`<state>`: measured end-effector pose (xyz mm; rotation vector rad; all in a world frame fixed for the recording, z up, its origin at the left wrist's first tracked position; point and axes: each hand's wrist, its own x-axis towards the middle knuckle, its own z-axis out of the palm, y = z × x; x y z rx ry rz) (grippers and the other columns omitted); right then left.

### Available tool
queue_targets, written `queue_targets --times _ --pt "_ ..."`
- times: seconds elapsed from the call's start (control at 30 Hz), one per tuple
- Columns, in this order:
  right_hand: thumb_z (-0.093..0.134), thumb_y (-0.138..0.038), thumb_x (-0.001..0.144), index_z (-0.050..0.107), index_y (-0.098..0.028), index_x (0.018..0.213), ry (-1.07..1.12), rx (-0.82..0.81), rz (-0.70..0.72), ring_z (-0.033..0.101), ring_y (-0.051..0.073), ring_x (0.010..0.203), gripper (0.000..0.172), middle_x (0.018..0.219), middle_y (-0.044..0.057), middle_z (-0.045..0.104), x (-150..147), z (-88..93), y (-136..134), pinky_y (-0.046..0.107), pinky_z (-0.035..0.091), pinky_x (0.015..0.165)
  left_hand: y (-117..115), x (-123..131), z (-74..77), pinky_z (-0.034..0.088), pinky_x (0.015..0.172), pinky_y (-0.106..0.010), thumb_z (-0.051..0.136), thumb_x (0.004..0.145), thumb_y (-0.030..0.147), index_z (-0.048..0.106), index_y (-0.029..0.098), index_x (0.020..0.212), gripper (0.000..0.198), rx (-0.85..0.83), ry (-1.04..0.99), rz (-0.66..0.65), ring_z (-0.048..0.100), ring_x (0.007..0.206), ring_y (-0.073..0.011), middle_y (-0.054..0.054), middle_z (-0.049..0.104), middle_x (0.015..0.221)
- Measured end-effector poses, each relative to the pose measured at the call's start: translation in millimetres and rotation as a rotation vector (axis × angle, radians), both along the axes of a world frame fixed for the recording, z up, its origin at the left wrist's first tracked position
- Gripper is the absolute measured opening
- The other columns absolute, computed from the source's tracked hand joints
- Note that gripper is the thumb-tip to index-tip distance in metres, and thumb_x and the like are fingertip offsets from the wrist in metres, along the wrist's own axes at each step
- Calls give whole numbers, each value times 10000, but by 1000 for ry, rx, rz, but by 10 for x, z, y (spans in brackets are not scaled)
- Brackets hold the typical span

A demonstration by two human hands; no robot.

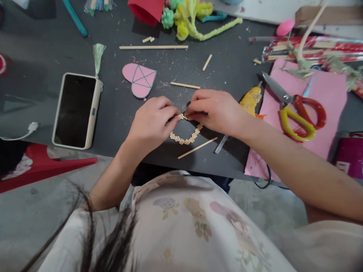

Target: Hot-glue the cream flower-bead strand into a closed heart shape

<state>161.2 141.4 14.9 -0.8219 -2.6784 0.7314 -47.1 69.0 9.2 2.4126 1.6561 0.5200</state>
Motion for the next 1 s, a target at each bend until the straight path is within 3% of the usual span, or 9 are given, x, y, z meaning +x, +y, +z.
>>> queue_targets --times 0.63,1.0 --pt "529 -175 912 728 -186 848 -33 19 9 581 176 838 209 864 41 638 -28 3 3 300 389 709 20 -14 -28 476 758 -331 546 967 321 749 218 961 227 55 13 -71 616 870 -200 -47 664 946" --pt "593 -314 902 744 -211 1012 -128 -13 -60 596 214 900 213 987 66 648 68 167 63 343 413 762 3 -20 6 480 791 -312 597 939 280 748 205 1007 182 39 -11 -54 620 896 -196 -41 675 962"
